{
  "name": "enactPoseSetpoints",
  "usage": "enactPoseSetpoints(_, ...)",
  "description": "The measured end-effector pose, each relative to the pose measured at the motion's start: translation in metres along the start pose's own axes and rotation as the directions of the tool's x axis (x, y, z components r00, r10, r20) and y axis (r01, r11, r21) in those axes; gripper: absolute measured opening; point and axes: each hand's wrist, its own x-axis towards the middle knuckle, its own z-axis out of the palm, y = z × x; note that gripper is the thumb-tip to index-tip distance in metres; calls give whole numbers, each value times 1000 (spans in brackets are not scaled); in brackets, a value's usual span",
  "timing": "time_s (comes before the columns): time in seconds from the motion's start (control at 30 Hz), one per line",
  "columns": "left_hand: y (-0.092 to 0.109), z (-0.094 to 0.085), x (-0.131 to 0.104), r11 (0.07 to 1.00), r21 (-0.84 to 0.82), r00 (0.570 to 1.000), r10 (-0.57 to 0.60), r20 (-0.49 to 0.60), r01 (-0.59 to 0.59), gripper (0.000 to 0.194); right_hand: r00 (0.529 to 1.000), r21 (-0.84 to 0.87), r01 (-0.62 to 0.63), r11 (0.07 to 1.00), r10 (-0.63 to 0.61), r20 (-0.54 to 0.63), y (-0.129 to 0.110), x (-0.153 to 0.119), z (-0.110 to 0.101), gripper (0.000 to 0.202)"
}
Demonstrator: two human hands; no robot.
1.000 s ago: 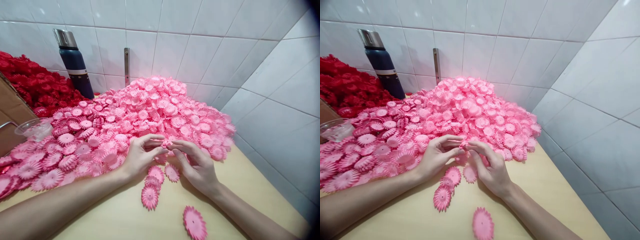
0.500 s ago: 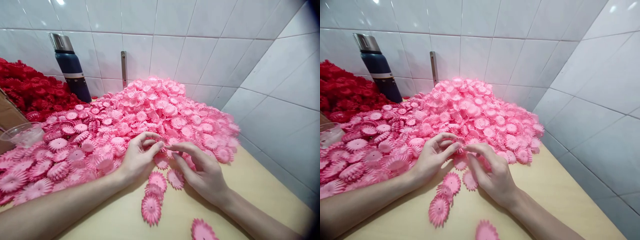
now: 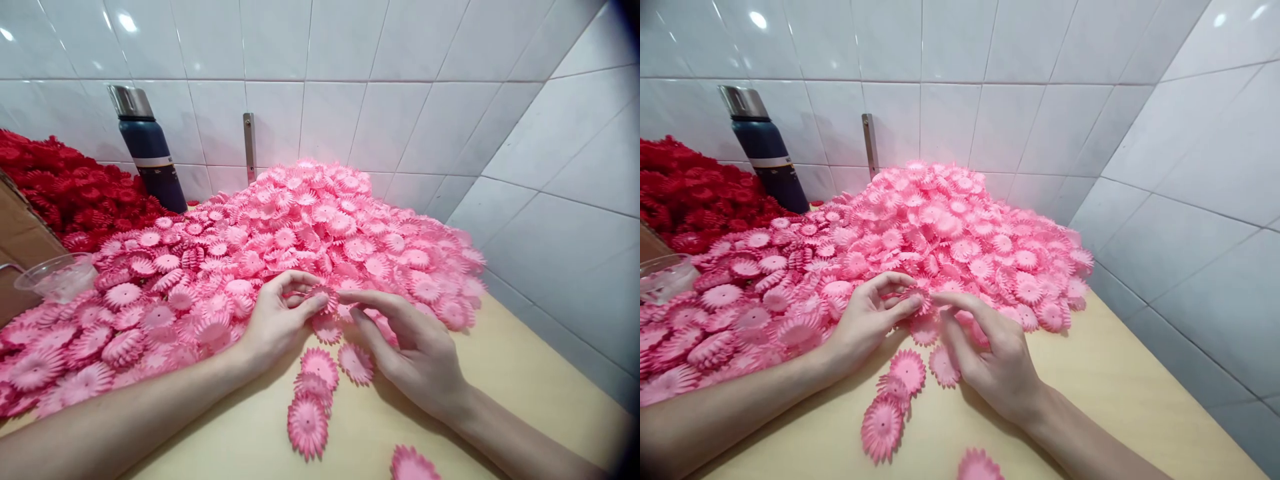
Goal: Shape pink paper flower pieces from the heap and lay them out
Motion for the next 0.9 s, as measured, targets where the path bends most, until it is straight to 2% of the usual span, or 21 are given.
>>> enactPoseSetpoints(0.13,1,-1,-1,1000,5,999,7,49,-7,17,997,-3,-36,999,36,-63,0,2,1,31)
enactPoseSetpoints(0.23,0,-3,-1,1000,-12,993,-1,119,2,20,998,-5,-60,998,59,-38,-2,6,0,25)
enactPoseSetpoints(0.33,-3,-5,-1,1000,-11,980,17,199,-15,24,1000,1,-10,1000,10,6,-5,9,-1,19)
enactPoseSetpoints(0.43,-5,-5,0,998,-59,989,20,147,-12,32,996,30,74,997,-75,44,-5,10,-2,22)
enactPoseSetpoints(0.53,-6,-5,0,997,-81,996,23,89,-16,35,993,41,96,995,-98,60,-4,9,-1,25)
enactPoseSetpoints(0.73,-4,-5,0,1000,-10,994,30,107,-29,20,999,49,7,999,-9,43,-4,9,-2,18)
enactPoseSetpoints(0.9,-3,-7,1,996,86,988,25,152,-38,16,988,100,-152,983,149,36,-5,10,-3,10)
